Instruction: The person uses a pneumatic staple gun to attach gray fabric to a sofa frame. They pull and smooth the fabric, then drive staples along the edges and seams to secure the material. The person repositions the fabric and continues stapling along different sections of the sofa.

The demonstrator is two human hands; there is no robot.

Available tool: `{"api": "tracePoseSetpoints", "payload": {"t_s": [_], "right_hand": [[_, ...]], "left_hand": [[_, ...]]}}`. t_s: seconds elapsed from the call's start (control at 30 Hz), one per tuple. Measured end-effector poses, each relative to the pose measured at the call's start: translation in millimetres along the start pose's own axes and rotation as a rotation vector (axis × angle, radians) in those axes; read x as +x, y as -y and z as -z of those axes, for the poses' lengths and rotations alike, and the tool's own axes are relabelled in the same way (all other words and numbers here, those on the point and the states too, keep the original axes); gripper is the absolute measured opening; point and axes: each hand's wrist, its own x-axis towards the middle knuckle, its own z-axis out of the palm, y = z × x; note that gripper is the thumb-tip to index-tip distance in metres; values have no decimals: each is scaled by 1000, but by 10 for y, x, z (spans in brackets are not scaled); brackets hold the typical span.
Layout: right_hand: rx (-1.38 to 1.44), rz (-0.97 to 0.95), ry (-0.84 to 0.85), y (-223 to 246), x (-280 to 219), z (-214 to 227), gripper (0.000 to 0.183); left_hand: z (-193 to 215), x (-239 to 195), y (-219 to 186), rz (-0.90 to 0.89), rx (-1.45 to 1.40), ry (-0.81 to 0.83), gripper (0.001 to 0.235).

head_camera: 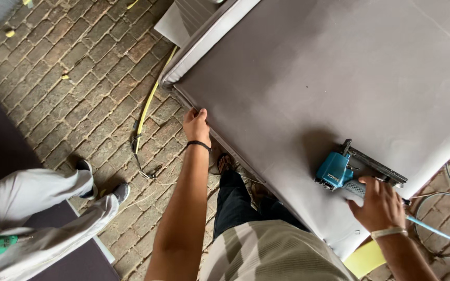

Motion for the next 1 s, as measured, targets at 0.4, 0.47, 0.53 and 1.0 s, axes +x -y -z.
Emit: {"api": "tracePoseSetpoints", "payload": {"t_s": [0.4, 0.47, 0.53, 1.0], "right_hand": [[259, 142, 2, 666, 1213, 884, 85], [283, 485, 52, 1094, 1663, 1320, 73], [262, 833, 65, 1573, 2141, 1662, 69], [-101, 822, -130, 2152, 3588, 1502, 25]], "left_hand": [[-174, 281, -490, -52, 715, -269, 36], [-130, 472, -515, 16, 795, -205, 42], [-65, 560, -430, -49, 561, -127, 37], [-14, 583, 51, 79, -229, -80, 22]]}}
